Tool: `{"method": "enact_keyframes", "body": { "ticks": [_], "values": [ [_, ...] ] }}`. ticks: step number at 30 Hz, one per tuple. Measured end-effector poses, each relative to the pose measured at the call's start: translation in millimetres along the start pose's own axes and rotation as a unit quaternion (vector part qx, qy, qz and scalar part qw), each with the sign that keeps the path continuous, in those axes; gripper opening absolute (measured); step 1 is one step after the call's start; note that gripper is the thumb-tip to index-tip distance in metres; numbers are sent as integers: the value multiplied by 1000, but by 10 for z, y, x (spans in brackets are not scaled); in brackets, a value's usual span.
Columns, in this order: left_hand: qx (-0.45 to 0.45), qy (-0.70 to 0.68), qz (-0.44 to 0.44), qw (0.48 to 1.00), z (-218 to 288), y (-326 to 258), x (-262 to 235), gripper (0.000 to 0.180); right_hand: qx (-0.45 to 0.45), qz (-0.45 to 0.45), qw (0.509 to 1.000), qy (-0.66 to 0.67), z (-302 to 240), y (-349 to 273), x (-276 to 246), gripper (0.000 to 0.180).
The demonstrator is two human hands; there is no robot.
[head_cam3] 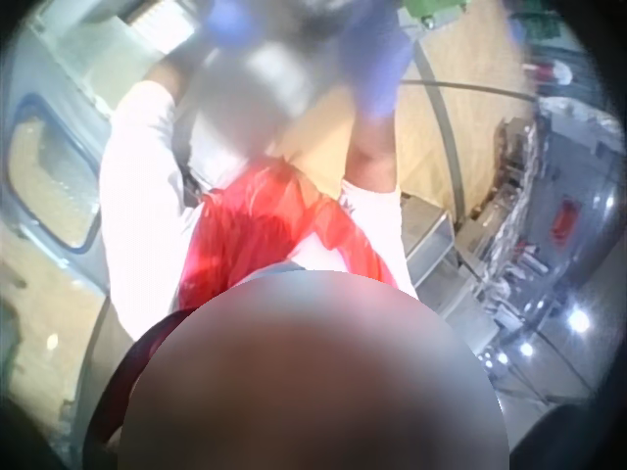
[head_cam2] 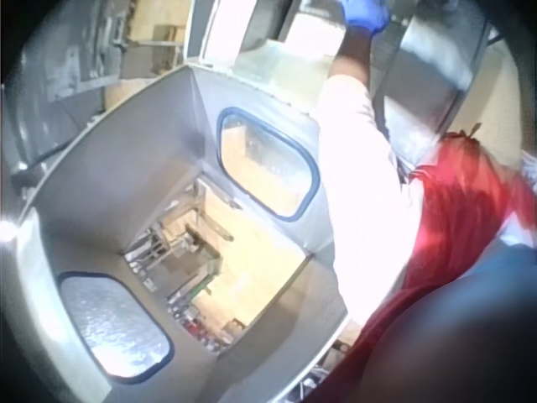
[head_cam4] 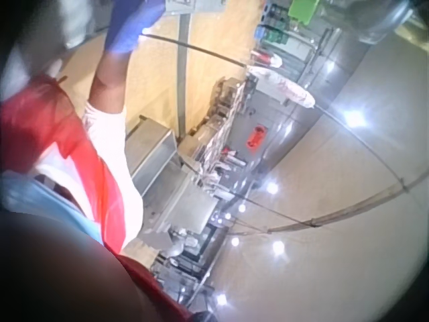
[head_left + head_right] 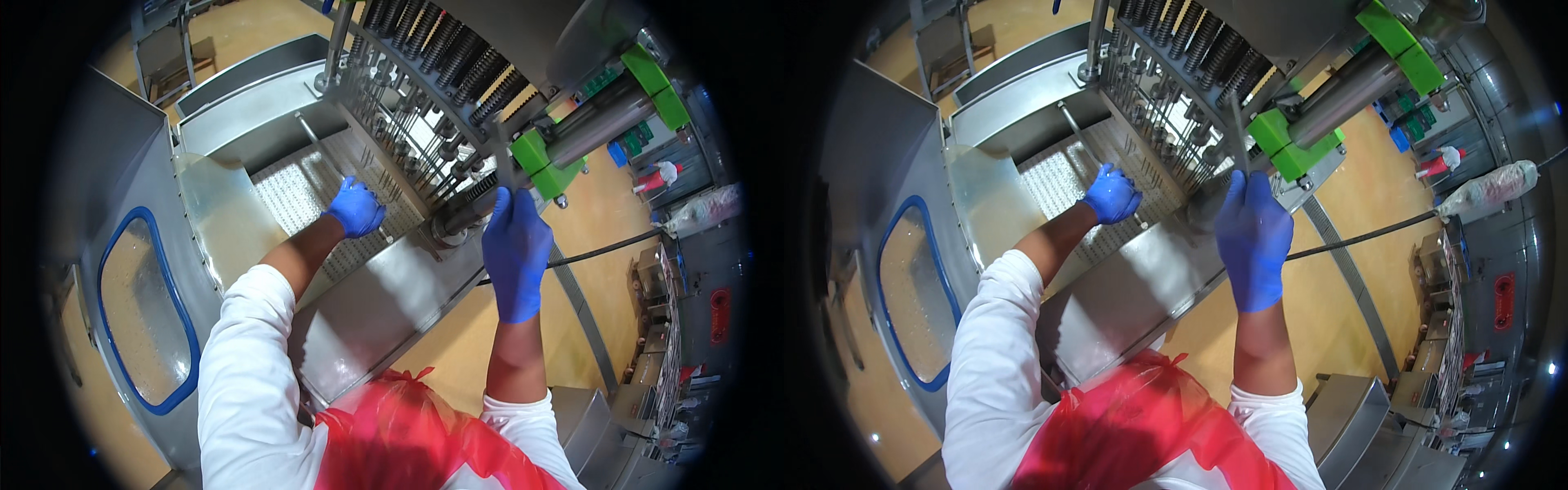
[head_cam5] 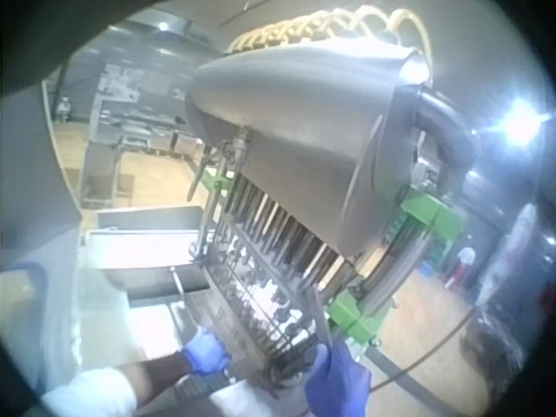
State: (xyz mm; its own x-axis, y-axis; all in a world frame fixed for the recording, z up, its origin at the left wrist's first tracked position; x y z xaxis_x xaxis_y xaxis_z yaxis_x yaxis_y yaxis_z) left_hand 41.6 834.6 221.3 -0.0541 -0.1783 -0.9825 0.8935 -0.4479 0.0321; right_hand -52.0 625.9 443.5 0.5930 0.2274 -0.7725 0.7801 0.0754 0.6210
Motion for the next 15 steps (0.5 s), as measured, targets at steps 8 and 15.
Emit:
{"method": "enact_keyframes", "body": {
  "ticks": [8, 15],
  "values": [
    [-6, 5, 0, 1000, -36, 89, -97, 47, 34, -88, 995, -39, 159, -60, 320, 18],
    [8, -4, 20, 1000, 53, 112, -80, 47, 15, -21, 999, 36, 298, -260, 530, 17]
  ]
}}
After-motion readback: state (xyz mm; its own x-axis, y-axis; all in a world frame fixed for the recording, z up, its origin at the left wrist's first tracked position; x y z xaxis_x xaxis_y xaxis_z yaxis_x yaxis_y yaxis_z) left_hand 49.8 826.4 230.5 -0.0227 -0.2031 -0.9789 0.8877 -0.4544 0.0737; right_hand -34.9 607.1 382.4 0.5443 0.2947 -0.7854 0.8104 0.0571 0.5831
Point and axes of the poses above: each hand's wrist, its own y-axis towards the middle knuckle, its own x-axis out of the palm, z = x × y, the point moved 3 cm from there along y, towards the middle knuckle, and after that the axes turned 2 degrees about -y, right-handed, at the moved point
